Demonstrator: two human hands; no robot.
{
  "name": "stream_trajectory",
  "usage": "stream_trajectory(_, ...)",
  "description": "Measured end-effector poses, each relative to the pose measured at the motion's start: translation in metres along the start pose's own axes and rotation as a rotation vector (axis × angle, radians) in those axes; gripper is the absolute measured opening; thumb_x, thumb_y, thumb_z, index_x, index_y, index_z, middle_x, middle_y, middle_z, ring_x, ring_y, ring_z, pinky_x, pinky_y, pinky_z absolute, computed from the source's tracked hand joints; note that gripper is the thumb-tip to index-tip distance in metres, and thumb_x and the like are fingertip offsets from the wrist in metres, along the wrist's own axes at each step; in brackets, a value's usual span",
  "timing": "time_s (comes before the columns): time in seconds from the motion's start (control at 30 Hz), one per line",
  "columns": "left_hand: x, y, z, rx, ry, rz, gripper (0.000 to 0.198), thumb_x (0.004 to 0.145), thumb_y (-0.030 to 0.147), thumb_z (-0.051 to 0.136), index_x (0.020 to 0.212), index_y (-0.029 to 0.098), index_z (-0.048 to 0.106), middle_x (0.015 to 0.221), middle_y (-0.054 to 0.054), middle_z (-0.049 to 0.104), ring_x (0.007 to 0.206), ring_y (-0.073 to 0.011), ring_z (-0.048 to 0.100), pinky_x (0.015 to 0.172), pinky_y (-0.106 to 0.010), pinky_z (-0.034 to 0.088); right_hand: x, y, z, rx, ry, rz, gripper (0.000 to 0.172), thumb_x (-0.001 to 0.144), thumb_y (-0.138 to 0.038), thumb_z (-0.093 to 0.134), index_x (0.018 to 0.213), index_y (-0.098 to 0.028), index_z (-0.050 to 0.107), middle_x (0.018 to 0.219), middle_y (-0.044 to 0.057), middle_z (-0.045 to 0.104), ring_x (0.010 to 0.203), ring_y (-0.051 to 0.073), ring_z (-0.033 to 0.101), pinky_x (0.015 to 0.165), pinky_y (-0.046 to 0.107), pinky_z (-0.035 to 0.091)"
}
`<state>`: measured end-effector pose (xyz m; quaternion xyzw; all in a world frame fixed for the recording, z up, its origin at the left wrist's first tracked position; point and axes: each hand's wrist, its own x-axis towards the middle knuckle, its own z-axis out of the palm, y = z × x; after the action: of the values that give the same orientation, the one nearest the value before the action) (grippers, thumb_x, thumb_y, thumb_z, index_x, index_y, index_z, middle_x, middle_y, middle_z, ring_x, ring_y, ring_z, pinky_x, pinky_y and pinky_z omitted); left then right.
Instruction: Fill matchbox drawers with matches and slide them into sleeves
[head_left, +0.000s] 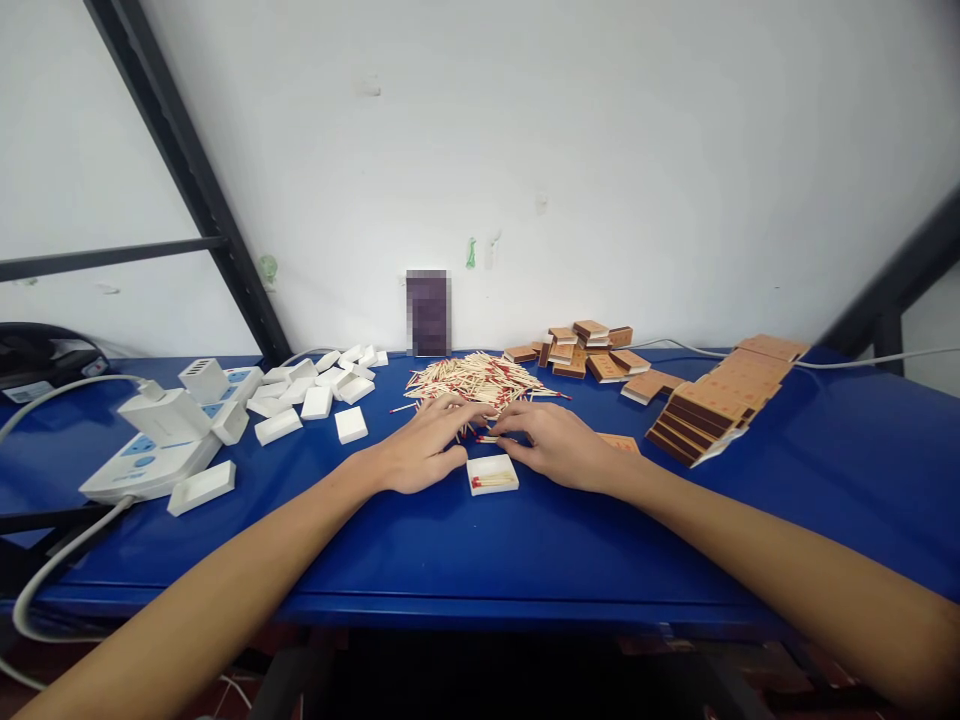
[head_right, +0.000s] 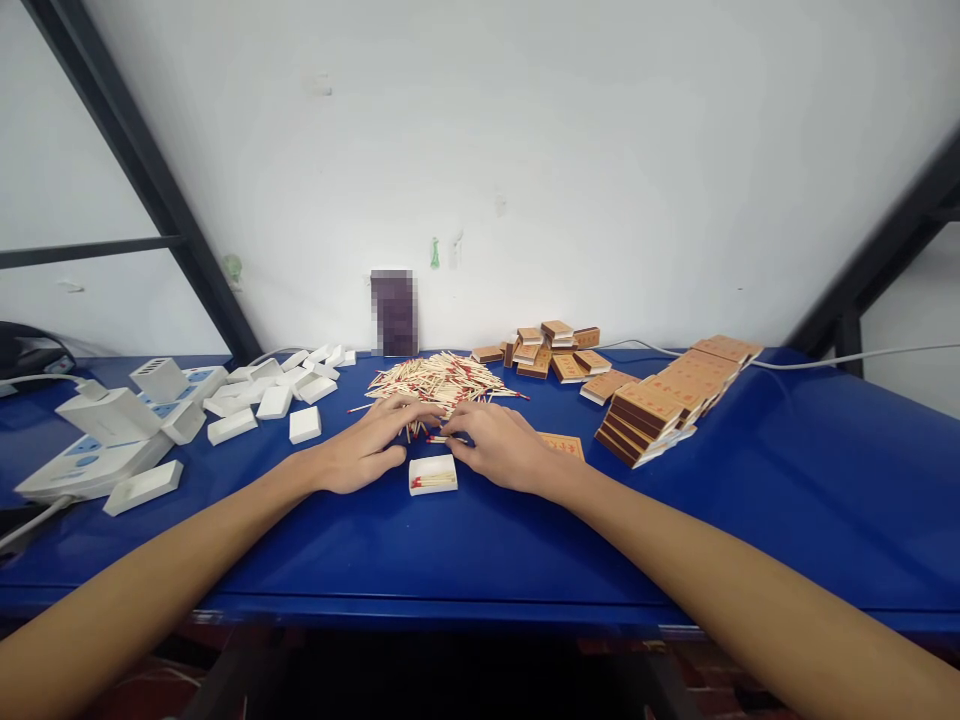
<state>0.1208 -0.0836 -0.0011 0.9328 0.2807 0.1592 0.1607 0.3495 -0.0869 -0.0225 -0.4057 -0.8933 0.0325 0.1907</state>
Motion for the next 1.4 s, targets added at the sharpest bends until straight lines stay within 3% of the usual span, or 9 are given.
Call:
stream_trajectory(0.2, 0.0, 0.001, 0.001, -0.064, -0.008, 0.01, 0.062, 0.077, 0.014, 0.04, 0.138, 0.025, 0.036, 0.129, -0.006, 0.052, 0.123, -0.0257, 0.038, 0.107, -0.048, 0.031, 0.001, -0.004, -0.002, 0.016, 0.005, 0.017, 0.026, 0.092, -0.023, 0.052, 0.111, -0.025, 0.068, 0.107, 0.004, 0.07, 0.096, 0.02, 0.064, 0.079, 0.03, 0.046)
stream_trajectory(0.4, 0.001, -0.001, 0.001, 0.037, 0.074, 0.037, 0.057, 0.078, 0.013, 0.041, 0.134, 0.022, 0.041, 0.126, -0.007, 0.052, 0.118, -0.0246, 0.041, 0.105, -0.044, 0.034, 0.001, -0.006, -0.002, 0.0, 0.004, 0.032, 0.022, 0.09, -0.019, 0.051, 0.102, -0.023, 0.069, 0.105, 0.004, 0.072, 0.097, 0.02, 0.064, 0.082, 0.03, 0.046)
stream_trajectory(0.53, 0.002, -0.005, -0.002, 0.216, 0.095, 0.031, 0.043, 0.081, 0.013, 0.04, 0.122, 0.021, 0.052, 0.113, -0.007, 0.057, 0.111, -0.025, 0.044, 0.101, -0.044, 0.035, 0.001, -0.006, -0.003, -0.03, 0.016, 0.06, 0.021, 0.089, -0.018, 0.052, 0.098, -0.023, 0.07, 0.1, 0.002, 0.073, 0.093, 0.02, 0.065, 0.077, 0.03, 0.046)
stream_trajectory(0.73, 0.002, -0.009, -0.002, 0.313, 0.075, 0.009, 0.028, 0.087, 0.018, 0.041, 0.105, 0.021, 0.063, 0.114, -0.007, 0.056, 0.111, -0.025, 0.046, 0.098, -0.044, 0.035, 0.001, -0.004, -0.001, -0.027, 0.031, 0.04, 0.018, 0.09, -0.02, 0.053, 0.097, -0.024, 0.069, 0.098, 0.002, 0.073, 0.09, 0.019, 0.065, 0.074, 0.028, 0.045)
stream_trajectory(1.4, 0.001, -0.006, -0.004, 0.31, 0.072, 0.013, 0.024, 0.089, 0.019, 0.041, 0.095, 0.02, 0.064, 0.113, -0.006, 0.056, 0.11, -0.0239, 0.047, 0.096, -0.042, 0.034, 0.0, -0.009, -0.006, -0.086, -0.027, 0.026, 0.024, 0.092, -0.025, 0.051, 0.104, -0.025, 0.072, 0.102, 0.003, 0.07, 0.09, 0.018, 0.064, 0.07, 0.027, 0.043)
